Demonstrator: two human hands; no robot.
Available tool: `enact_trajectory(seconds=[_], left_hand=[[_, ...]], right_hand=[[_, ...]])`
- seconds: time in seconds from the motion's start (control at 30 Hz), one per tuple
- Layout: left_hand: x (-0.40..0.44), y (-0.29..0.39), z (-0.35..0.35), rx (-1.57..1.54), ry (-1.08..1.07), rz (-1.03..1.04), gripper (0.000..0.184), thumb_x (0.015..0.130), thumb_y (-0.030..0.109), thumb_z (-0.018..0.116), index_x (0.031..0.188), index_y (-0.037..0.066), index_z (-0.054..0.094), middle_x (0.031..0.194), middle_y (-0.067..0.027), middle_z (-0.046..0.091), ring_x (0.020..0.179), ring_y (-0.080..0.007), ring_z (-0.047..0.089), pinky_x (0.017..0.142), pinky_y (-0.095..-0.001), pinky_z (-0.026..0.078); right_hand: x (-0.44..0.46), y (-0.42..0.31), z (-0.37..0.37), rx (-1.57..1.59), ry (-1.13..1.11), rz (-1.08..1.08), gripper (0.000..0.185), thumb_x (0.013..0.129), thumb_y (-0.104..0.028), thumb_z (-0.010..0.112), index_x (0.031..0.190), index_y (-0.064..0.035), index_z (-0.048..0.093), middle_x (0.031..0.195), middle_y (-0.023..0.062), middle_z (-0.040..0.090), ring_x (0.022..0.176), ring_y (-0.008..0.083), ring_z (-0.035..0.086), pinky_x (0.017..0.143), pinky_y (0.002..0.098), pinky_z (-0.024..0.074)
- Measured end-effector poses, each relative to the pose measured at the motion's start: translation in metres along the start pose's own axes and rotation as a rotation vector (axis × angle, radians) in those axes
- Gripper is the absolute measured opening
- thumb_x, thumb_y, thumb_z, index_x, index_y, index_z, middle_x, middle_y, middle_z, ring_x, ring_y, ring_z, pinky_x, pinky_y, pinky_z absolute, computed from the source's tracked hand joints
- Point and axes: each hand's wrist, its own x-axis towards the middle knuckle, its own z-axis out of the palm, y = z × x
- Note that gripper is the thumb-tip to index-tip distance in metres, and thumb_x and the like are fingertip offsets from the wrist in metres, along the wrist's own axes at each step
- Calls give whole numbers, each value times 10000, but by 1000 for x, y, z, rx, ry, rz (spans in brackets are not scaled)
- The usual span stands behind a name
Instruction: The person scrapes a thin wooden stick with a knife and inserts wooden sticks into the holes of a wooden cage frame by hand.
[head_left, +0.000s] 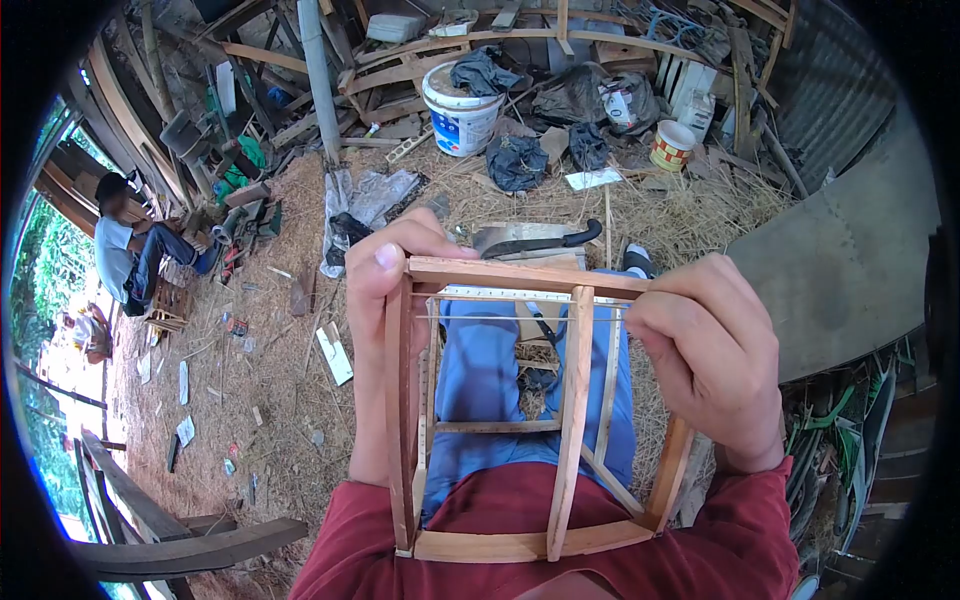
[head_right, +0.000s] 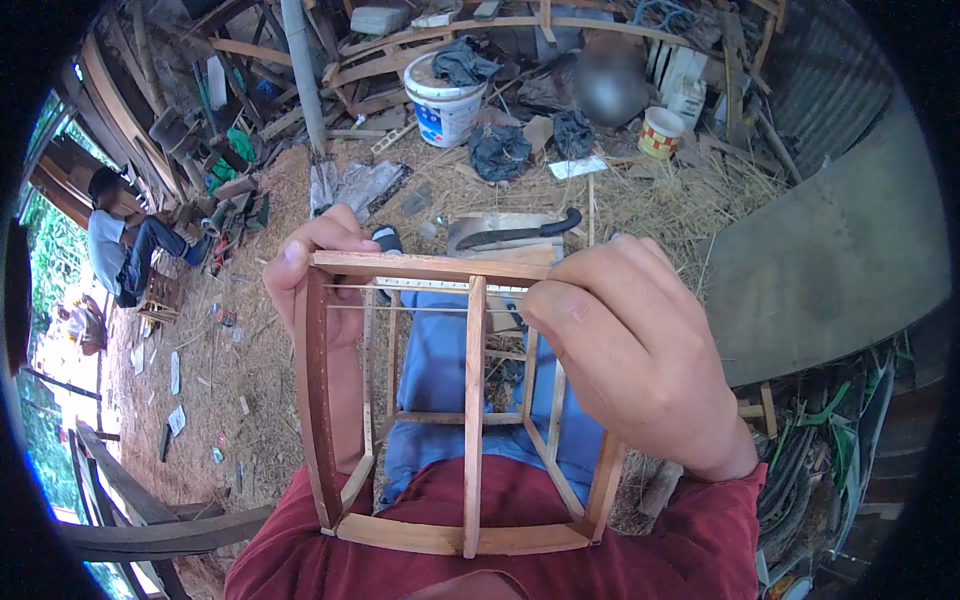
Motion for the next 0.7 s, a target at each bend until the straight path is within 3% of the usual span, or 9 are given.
enact_trajectory(seconds=[0.7], left_hand=[[0, -3, -1, 25, -2, 43, 649, 946, 513, 507, 891, -93, 731, 725, -92, 557, 538, -82, 374, 506, -266, 238]], right_hand=[[1, -4, -1, -34, -12, 7, 200, 748, 32, 788, 898, -25, 668, 854, 95, 631, 729, 273, 595, 633, 361, 464]])
